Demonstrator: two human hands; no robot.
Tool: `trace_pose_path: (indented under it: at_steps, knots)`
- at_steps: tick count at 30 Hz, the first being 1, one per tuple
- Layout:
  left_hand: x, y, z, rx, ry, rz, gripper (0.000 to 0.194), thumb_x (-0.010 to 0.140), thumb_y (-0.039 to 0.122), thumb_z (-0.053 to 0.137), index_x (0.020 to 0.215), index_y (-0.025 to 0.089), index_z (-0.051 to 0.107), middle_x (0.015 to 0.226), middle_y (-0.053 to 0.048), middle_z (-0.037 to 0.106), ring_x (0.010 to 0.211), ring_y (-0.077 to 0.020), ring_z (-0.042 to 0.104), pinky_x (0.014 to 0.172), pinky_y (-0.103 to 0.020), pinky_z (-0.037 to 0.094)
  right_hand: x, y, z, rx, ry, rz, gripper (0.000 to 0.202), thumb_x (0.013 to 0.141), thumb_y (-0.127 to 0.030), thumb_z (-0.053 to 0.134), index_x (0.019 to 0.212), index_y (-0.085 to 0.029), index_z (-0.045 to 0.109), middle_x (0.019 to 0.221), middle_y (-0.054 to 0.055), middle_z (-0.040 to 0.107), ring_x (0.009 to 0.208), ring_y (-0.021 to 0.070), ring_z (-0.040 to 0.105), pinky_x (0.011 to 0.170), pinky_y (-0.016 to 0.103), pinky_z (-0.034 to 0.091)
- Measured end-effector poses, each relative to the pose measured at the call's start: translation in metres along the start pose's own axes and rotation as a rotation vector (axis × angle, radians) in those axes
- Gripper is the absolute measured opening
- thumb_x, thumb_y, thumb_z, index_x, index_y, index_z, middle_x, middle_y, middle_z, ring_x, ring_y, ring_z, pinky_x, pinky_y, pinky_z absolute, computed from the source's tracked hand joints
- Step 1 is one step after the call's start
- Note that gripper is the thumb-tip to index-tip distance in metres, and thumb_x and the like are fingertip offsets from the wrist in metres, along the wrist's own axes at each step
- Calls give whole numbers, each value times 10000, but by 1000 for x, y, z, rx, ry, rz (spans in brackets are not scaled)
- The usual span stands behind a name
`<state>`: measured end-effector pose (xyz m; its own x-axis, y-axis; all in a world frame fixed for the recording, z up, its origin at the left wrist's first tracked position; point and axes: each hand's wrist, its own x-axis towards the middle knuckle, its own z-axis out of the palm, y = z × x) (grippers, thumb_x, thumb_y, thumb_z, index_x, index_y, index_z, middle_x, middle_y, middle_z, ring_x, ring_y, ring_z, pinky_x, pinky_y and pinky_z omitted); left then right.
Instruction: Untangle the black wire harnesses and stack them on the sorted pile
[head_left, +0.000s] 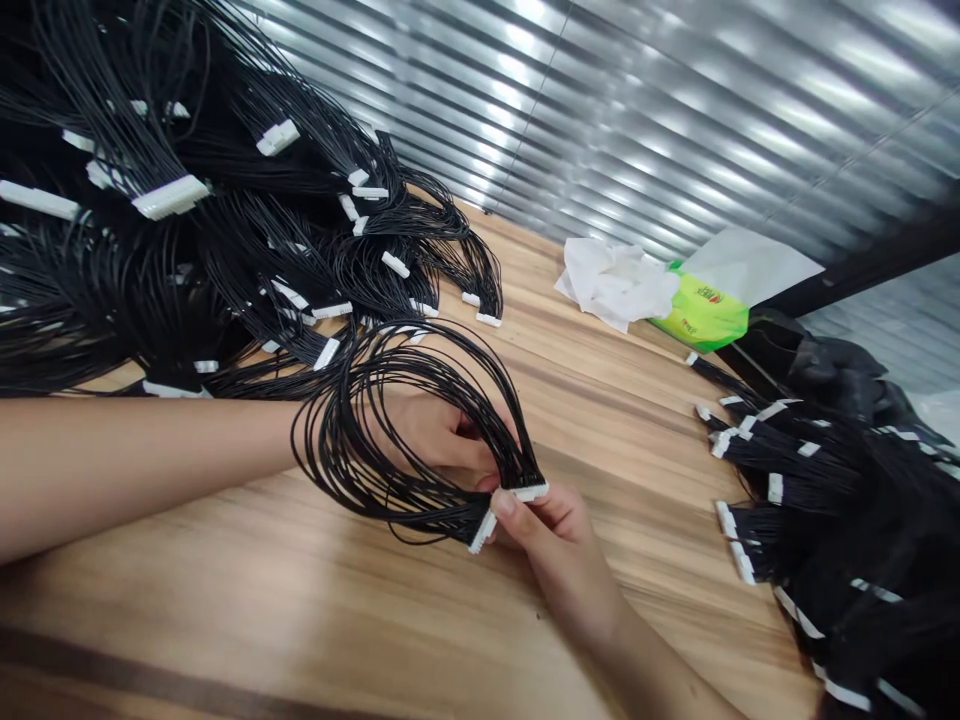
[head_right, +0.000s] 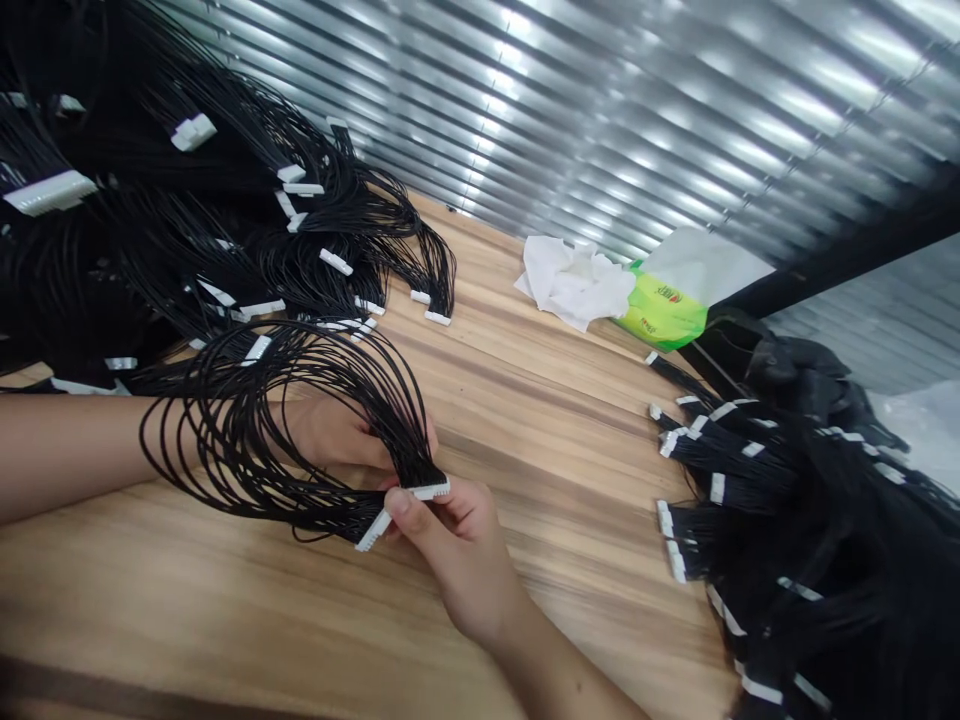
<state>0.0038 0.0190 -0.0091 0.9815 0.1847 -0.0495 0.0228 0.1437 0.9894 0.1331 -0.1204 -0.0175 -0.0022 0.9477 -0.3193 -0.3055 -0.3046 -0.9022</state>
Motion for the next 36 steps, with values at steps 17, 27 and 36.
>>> trace_pose_path:
  at_steps: [17, 27, 36]
  knots:
    - [-7, -5, 4, 746, 534, 318, 180, 915, 228, 535, 924, 170, 705, 947, -37, 706, 917, -151, 630, 826, -273, 471, 16, -1, -10, 304, 588, -303, 270, 627, -377, 849, 607, -190, 656, 567, -52, 543, 512, 72, 412, 551, 234, 399]
    - [-11, 1, 2, 1112, 608, 609, 94, 881, 243, 616, 919, 210, 695, 895, -6, 696, 824, -129, 587, 760, -292, 381, 15, 2, -8, 244, 560, -323, 222, 656, -381, 829, 727, -205, 714, 563, -55, 547, 512, 74, 398, 537, 234, 361]
    - [-10, -1, -1, 1149, 623, 572, 155, 907, 221, 582, 998, 239, 706, 944, -16, 663, 880, -139, 582, 778, -293, 379, 14, 2, -9, 169, 555, -332, 240, 691, -414, 796, 733, -197, 702, 566, -50, 538, 526, 83, 407, 550, 249, 358]
